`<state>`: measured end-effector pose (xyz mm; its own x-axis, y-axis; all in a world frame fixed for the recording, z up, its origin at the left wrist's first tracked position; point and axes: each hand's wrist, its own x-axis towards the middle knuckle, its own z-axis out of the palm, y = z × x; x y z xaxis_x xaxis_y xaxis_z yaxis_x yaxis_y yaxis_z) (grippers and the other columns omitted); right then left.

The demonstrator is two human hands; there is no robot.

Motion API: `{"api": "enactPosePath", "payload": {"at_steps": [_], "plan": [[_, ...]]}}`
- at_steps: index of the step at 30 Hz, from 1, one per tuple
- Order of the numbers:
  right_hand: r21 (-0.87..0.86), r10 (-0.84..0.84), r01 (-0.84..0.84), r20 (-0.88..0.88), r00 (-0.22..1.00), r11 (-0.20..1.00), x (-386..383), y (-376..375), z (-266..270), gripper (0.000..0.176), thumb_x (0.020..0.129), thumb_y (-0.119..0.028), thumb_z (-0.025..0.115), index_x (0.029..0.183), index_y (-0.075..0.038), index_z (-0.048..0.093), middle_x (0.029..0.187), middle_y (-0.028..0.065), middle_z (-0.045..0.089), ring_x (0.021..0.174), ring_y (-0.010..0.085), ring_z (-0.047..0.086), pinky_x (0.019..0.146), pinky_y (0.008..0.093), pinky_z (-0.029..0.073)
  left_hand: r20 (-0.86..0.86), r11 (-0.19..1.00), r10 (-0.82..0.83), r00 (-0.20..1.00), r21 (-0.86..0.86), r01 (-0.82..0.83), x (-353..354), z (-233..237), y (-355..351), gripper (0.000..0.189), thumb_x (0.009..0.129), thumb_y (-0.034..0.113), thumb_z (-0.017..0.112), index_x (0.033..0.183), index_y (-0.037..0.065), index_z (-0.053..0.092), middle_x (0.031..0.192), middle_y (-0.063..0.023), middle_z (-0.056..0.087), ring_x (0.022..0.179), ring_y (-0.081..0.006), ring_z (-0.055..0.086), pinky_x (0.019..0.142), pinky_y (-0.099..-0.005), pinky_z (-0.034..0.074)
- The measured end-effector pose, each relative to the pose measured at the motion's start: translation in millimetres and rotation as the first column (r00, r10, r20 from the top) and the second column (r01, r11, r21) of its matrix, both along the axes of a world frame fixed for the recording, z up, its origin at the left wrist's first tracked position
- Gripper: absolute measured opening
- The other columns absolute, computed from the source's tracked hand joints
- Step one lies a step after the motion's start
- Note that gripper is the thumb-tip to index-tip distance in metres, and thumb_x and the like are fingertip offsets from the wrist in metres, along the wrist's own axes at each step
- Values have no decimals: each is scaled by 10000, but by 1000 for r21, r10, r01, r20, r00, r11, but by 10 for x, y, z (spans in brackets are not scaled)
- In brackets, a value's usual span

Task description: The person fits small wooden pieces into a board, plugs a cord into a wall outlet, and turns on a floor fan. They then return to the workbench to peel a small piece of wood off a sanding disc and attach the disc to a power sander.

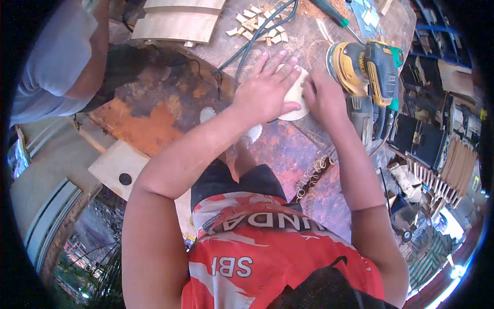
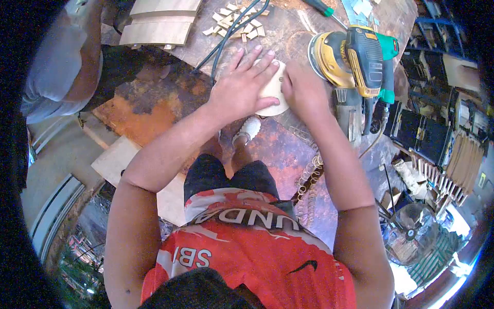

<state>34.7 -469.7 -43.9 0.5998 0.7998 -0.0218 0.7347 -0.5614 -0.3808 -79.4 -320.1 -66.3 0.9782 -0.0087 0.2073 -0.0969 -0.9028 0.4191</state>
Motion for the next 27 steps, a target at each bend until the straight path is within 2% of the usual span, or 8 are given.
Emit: {"api": "enactPosePath", "payload": {"at_steps": [1, 6, 8, 13, 15, 21, 24, 27], "plan": [[50, -7, 5, 44, 999, 999, 7, 75, 8, 103, 814, -96, 585, 862, -38, 514, 757, 188, 571, 737, 385, 579, 652, 457, 448, 13, 1000, 5, 1000, 1, -5, 2, -3, 0, 729, 761, 532, 637, 1325, 95, 490, 1407, -108, 439, 1356, -285, 325, 1126, -474, 202], [-55, 9, -9, -12, 1000, 998, -52, -91, 60, 97, 827, -96, 580, 843, -31, 510, 760, 189, 572, 738, 386, 573, 650, 457, 444, 6, 1000, 12, 1000, -18, -12, 9, -14, 33, 726, 761, 532, 636, 1328, 103, 488, 1413, -108, 432, 1357, -285, 324, 1126, -475, 202], [-20, 32, -33, -41, 999, 999, -69, -102, 82, 119, 837, -119, 546, 872, -19, 492, 792, 212, 562, 781, 410, 558, 672, 509, 437, 12, 1000, 13, 1000, -10, -13, 5, -23, 14, 723, 764, 530, 634, 1328, 102, 488, 1418, -108, 427, 1360, -289, 320, 1127, -475, 197], [77, 33, -36, 45, 998, 996, 4, -18, -15, 121, 829, -109, 559, 873, -21, 489, 779, 205, 558, 763, 398, 563, 661, 505, 438, 24, 1000, 11, 1000, -17, -11, 3, -23, 25, 719, 767, 526, 632, 1325, 96, 490, 1416, -109, 429, 1358, -292, 323, 1126, -477, 199], [-87, 34, -37, -35, 999, 996, -76, -165, 61, 127, 835, -121, 560, 875, -23, 489, 780, 203, 559, 764, 394, 568, 658, 502, 443, 18, 1000, 9, 1000, -28, -8, 6, -5, 40, 719, 767, 526, 631, 1325, 95, 490, 1414, -109, 432, 1356, -292, 326, 1125, -478, 201], [18, 0, 0, 6, 1000, 1000, 8, 63, 28, 124, 834, -131, 562, 873, -34, 494, 787, 200, 564, 768, 389, 570, 654, 502, 443, 38, 1000, 16, 999, 6, -16, 13, -10, 21, 716, 755, 526, 640, 1308, 90, 507, 1397, -113, 452, 1348, -290, 340, 1121, -480, 211], [-73, 22, -27, -68, 997, 997, -97, -175, 96, 118, 842, -132, 550, 876, -33, 496, 796, 200, 569, 770, 396, 569, 654, 506, 443, 43, 1000, 13, 999, -18, -13, 20, 6, 32, 719, 751, 529, 645, 1303, 87, 514, 1393, -114, 456, 1346, -290, 342, 1120, -483, 213], [-27, -26, 26, -28, 999, 999, -60, 10, 109, 120, 842, -129, 548, 867, -25, 494, 792, 207, 566, 772, 402, 566, 657, 509, 442, 25, 1000, 7, 1000, -7, -7, 17, 6, 9, 721, 748, 527, 651, 1303, 87, 514, 1395, -115, 454, 1344, -291, 345, 1118, -485, 213]]}}
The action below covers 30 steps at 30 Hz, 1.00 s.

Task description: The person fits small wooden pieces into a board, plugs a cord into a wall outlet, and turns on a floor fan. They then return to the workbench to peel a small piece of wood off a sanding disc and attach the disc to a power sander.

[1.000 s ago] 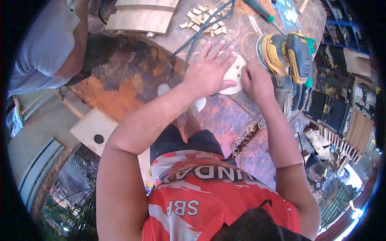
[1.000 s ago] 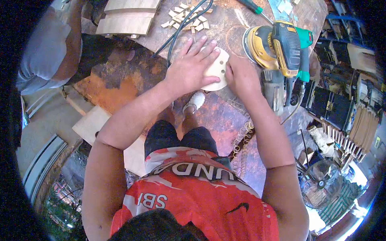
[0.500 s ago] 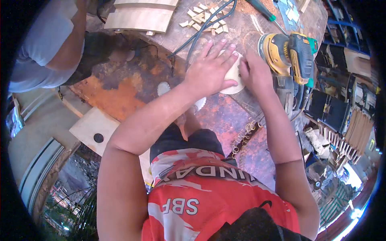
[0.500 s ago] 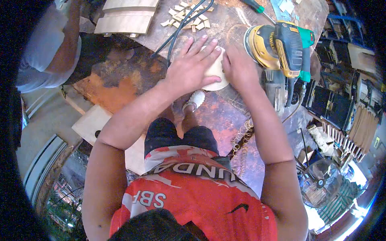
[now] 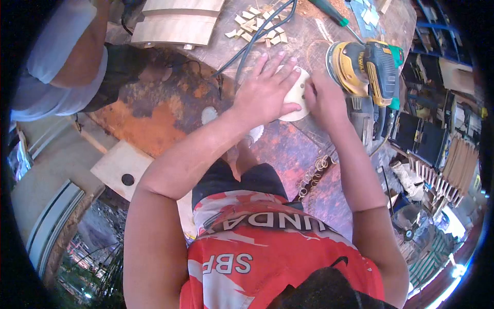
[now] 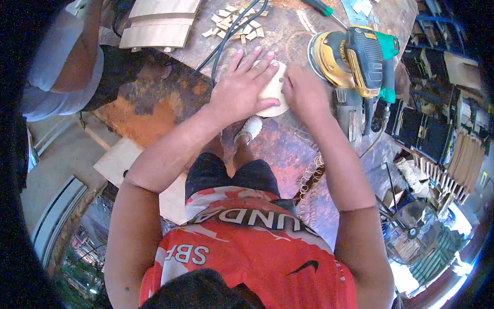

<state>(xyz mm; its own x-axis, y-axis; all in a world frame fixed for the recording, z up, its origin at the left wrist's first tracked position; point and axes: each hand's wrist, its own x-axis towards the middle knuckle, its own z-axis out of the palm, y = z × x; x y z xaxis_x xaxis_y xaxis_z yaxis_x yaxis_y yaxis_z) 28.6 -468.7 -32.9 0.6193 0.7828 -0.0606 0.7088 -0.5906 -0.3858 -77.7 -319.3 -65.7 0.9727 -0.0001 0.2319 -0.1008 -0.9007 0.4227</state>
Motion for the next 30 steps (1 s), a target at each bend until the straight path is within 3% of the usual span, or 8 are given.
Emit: {"api": "enactPosePath", "payload": {"at_steps": [2, 4, 8, 10, 20, 22, 26, 30], "plan": [[84, 54, -57, 43, 998, 995, 63, 18, -83, 124, 836, -127, 550, 861, -19, 493, 785, 215, 566, 752, 414, 560, 657, 512, 440, 4, 1000, 9, 1000, 0, -9, -2, -7, -7, 717, 753, 523, 651, 1304, 87, 512, 1397, -116, 451, 1349, -293, 336, 1118, -485, 210], [-28, -4, 5, 35, 999, 1000, 23, -37, -51, 125, 834, -126, 552, 861, -18, 495, 787, 219, 571, 740, 416, 561, 657, 509, 443, 4, 1000, 3, 1000, -2, -3, -6, -11, -10, 717, 755, 525, 648, 1305, 86, 511, 1398, -117, 449, 1350, -295, 334, 1118, -487, 209], [-81, 23, -25, -21, 1000, 996, 11, -129, -53, 120, 831, -123, 552, 860, -21, 497, 787, 218, 576, 731, 421, 558, 652, 504, 445, 2, 1000, 3, 1000, -4, -3, -4, 2, -4, 713, 764, 530, 638, 1306, 85, 509, 1400, -118, 448, 1348, -299, 337, 1117, -491, 210], [70, 33, -35, 31, 999, 997, 107, 61, -98, 124, 817, -114, 579, 836, -30, 490, 764, 198, 558, 743, 391, 569, 658, 476, 436, 5, 1000, -2, 1000, 3, 2, -6, 3, -19, 718, 764, 530, 638, 1311, 85, 503, 1399, -118, 448, 1347, -300, 339, 1116, -491, 211], [31, 4, -4, 16, 1000, 1000, 97, 29, -105, 113, 821, -113, 569, 836, -34, 490, 769, 187, 557, 760, 389, 565, 662, 467, 439, -3, 1000, 1, 1000, 18, -1, 5, 1, -12, 717, 762, 534, 641, 1311, 92, 506, 1395, -118, 455, 1349, -305, 338, 1115, -496, 210], [-10, 22, -22, 11, 1000, 1000, 55, -64, -76, 137, 834, -148, 557, 852, -25, 499, 773, 224, 575, 759, 407, 574, 665, 512, 444, -3, 1000, -4, 1000, 13, 4, 0, -2, -1, 722, 763, 534, 640, 1317, 93, 500, 1396, -118, 454, 1350, -307, 335, 1115, -498, 210], [-24, 40, -41, -25, 999, 999, 4, -184, -62, 153, 844, -166, 553, 862, -24, 501, 786, 227, 580, 765, 412, 576, 669, 510, 444, -15, 1000, 0, 1000, 28, 1, 1, 13, -13, 724, 761, 538, 640, 1320, 99, 497, 1398, -118, 453, 1351, -309, 333, 1113, -498, 216], [80, 36, -37, 17, 999, 996, 64, -73, -136, 108, 806, -93, 573, 851, -28, 500, 784, 198, 547, 753, 405, 542, 666, 464, 431, 7, 1000, 10, 1000, 28, -10, -5, 20, -6, 725, 755, 544, 642, 1315, 104, 503, 1398, -120, 453, 1351, -306, 334, 1112, -498, 219]]}}
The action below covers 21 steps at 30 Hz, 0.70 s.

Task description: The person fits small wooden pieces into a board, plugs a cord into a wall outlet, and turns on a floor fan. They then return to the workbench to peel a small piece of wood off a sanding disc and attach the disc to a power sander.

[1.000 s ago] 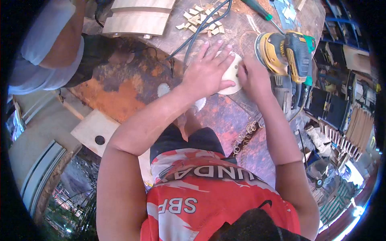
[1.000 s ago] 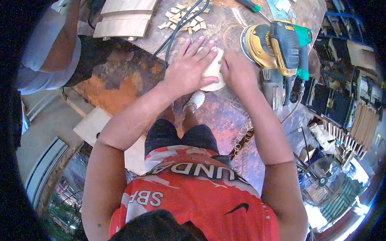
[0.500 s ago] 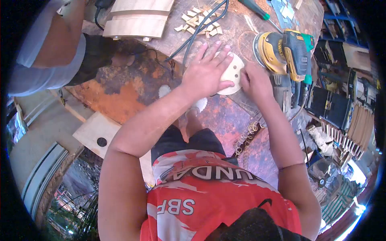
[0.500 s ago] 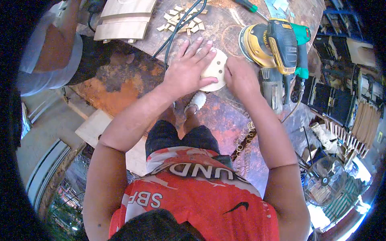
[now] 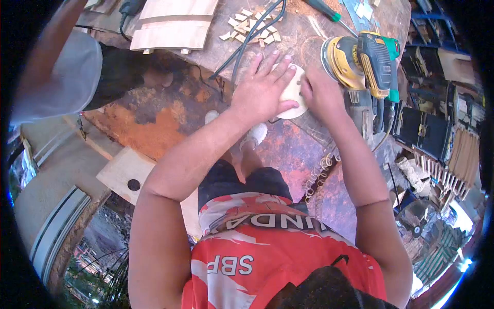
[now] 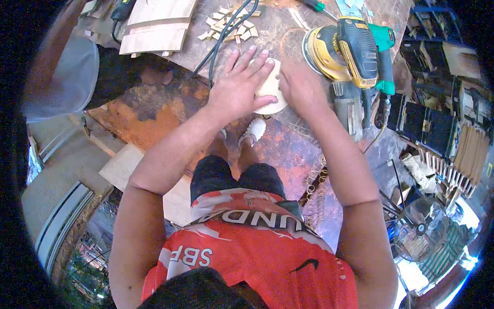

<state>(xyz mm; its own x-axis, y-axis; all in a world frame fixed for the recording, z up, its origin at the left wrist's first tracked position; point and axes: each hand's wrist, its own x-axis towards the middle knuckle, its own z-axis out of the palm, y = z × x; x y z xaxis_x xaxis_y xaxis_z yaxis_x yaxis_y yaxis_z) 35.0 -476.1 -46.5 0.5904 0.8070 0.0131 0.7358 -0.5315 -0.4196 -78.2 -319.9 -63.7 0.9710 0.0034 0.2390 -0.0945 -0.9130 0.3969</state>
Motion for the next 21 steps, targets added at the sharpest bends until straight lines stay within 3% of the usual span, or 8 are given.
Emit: {"api": "enactPosePath", "payload": {"at_steps": [3, 5, 6, 8, 10, 12, 15, 21], "plan": [[-60, 36, -31, 72, 997, 998, -131, -309, 55, 135, 844, -108, 582, 899, -8, 510, 754, 167, 595, 699, 359, 588, 642, 468, 456, 0, 1000, -10, 1000, -14, 10, -1, -9, 2, 721, 753, 545, 642, 1310, 107, 506, 1400, -116, 449, 1348, -306, 337, 1112, -499, 218], [135, -184, 266, -434, 882, 955, -215, -439, 183, 141, 897, -141, 580, 943, -23, 519, 733, 97, 577, 631, 215, 553, 593, 361, 455, 7, 1000, -8, 1000, -13, 8, -5, -15, -12, 699, 769, 524, 639, 1311, 105, 503, 1395, -110, 453, 1337, -312, 352, 1111, -499, 219], [131, -198, 278, -432, 880, 951, -218, -448, 230, 141, 897, -141, 580, 943, -23, 519, 733, 97, 577, 631, 215, 553, 593, 361, 455, 9, 1000, -21, 1000, -18, 21, -5, -13, -26, 699, 769, 524, 639, 1311, 105, 503, 1395, -110, 453, 1337, -312, 352, 1111, -499, 219], [291, 79, 588, -930, 359, 755, -226, -377, 303, 166, 934, -182, 572, 1011, -44, 522, 740, 37, 549, 621, 115, 485, 575, 262, 419, 55, 997, -23, 998, -73, 27, 5, 16, -12, 662, 793, 502, 626, 1306, 98, 510, 1375, -112, 473, 1318, -325, 374, 1112, -503, 212], [307, 226, 641, -952, 207, 703, -305, -362, 347, 159, 948, -177, 549, 1047, -58, 512, 762, 46, 555, 637, 116, 492, 572, 237, 406, 114, 979, -7, 993, -200, 30, -8, 80, -19, 548, 818, 362, 655, 1276, 84, 542, 1360, -136, 485, 1296, -320, 409, 1096, -486, 258], [338, 450, 716, -892, 37, 611, -370, -313, 378, 157, 955, -179, 532, 1047, -53, 510, 783, 60, 557, 661, 118, 499, 568, 240, 409, 102, 729, -2, 995, -681, 71, -54, 190, -71, 415, 833, 205, 659, 1211, 47, 590, 1294, -155, 536, 1219, -280, 491, 1027, -437, 364], [358, 503, 716, -864, 11, 599, -424, -274, 425, 152, 958, -180, 524, 1041, -54, 505, 808, 70, 557, 679, 120, 503, 569, 240, 413, 165, 458, -26, 986, -875, 159, -68, 383, -161, 316, 831, 65, 648, 1142, 11, 623, 1174, -147, 598, 1100, -231, 558, 929, -368, 442], [363, 531, 708, -847, -21, 606, -457, -267, 438, 161, 952, -187, 544, 1035, -57, 499, 840, 47, 575, 680, 102, 535, 556, 215, 422, 223, 231, 10, 975, -949, 215, -58, 482, -273, 240, 815, 7, 673, 1051, -20, 637, 1032, -110, 620, 968, -185, 584, 859, -321, 473]]}}
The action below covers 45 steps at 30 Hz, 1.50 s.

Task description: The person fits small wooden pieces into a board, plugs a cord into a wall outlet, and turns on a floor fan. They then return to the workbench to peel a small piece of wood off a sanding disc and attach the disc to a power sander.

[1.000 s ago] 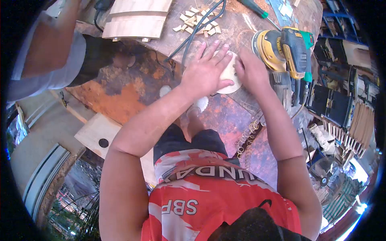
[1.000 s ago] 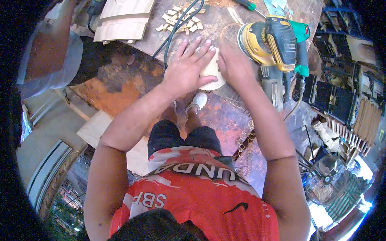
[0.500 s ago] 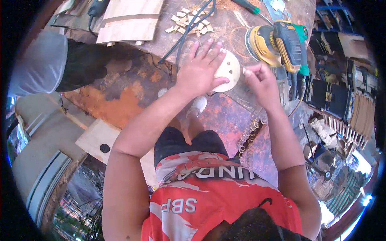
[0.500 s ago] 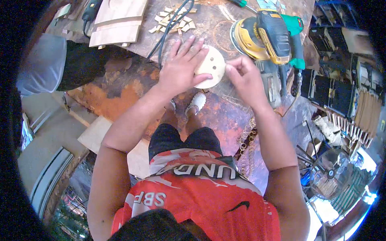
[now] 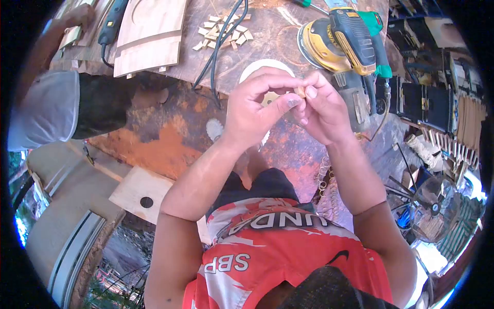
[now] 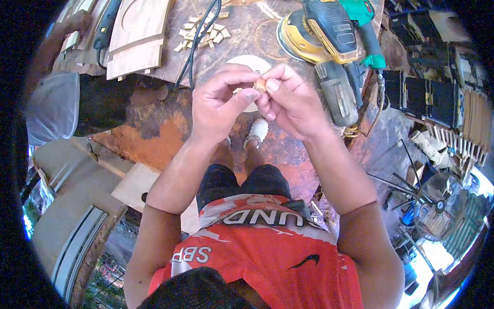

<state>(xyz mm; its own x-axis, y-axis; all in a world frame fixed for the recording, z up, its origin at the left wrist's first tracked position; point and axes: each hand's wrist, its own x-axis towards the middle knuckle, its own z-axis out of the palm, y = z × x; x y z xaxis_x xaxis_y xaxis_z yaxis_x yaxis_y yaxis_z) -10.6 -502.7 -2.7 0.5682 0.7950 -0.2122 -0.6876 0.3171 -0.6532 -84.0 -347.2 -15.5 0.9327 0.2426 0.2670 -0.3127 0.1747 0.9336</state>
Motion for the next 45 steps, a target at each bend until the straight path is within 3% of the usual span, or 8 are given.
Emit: {"api": "enactPosePath", "payload": {"at_steps": [3, 12, 22, 34, 36, 39, 43, 45], "plan": [[-33, -20, 23, 77, 997, 999, -24, 15, 48, 162, 947, -184, 556, 1028, -57, 495, 846, 37, 595, 685, 90, 554, 551, 202, 428, -191, 956, -73, 979, -291, 15, -47, 98, -47, 212, 808, 25, 693, 1008, -25, 642, 1016, -109, 614, 967, -179, 582, 857, -326, 475], [-257, 149, -50, 383, 912, 965, 2, -1, 222, 174, 926, -160, 588, 1028, -55, 493, 822, 38, 616, 711, 66, 569, 598, 198, 456, -19, 924, -215, 977, -328, 197, -30, -147, 127, 121, 809, 43, 702, 911, -10, 661, 946, -82, 613, 899, -158, 586, 806, -284, 477], [-298, 219, -110, 362, 906, 948, -12, 48, 289, 184, 914, -114, 593, 1051, -38, 497, 835, 38, 626, 743, 74, 596, 645, 212, 481, -51, 812, -317, 947, -530, 244, -52, -256, 107, 153, 878, 163, 652, 874, 10, 654, 903, -59, 613, 839, -137, 570, 735, -263, 459], [-338, 116, 80, 522, 845, 938, -81, 73, 140, 271, 845, -34, 648, 1115, -45, 636, 837, -12, 604, 722, 44, 539, 626, 196, 441, -182, 664, -386, 904, -735, 135, -110, -280, 68, 236, 927, 146, 576, 1089, -25, 590, 995, -91, 627, 881, -159, 616, 794, -293, 518], [-492, 284, 171, 714, 640, 853, -28, 28, 143, 287, 793, -55, 695, 1075, -101, 684, 821, -11, 599, 694, 47, 519, 590, 196, 419, -287, 671, -473, 833, -730, 129, -103, -329, 105, 228, 946, 157, 546, 1078, -19, 606, 992, -93, 638, 865, -150, 622, 770, -280, 521], [-362, 238, 317, 899, 367, 877, 80, 0, 31, 228, 754, -82, 728, 980, -101, 708, 788, -4, 595, 660, 52, 514, 557, 205, 401, -421, 770, -458, 783, -628, 113, -123, -280, 52, 222, 946, 173, 549, 1040, -12, 627, 940, -85, 652, 816, -133, 624, 724, -260, 523], [-377, 195, 349, 867, 458, 858, 50, 25, 20, 210, 744, -109, 748, 945, -74, 699, 785, 16, 615, 649, 62, 518, 552, 210, 406, -486, 829, -363, 795, -559, 37, -142, -218, -37, 225, 943, 189, 556, 999, -13, 637, 886, -73, 660, 753, -124, 619, 677, -245, 521], [-513, 197, 346, 737, 647, 785, 22, 31, 38, 171, 750, -107, 747, 904, -58, 693, 817, 28, 640, 657, 62, 538, 573, 222, 434, -515, 863, -237, 824, -502, -65, -160, -222, -39, 198, 923, 162, 589, 992, -18, 634, 870, -73, 663, 732, -116, 618, 645, -232, 514]]}}
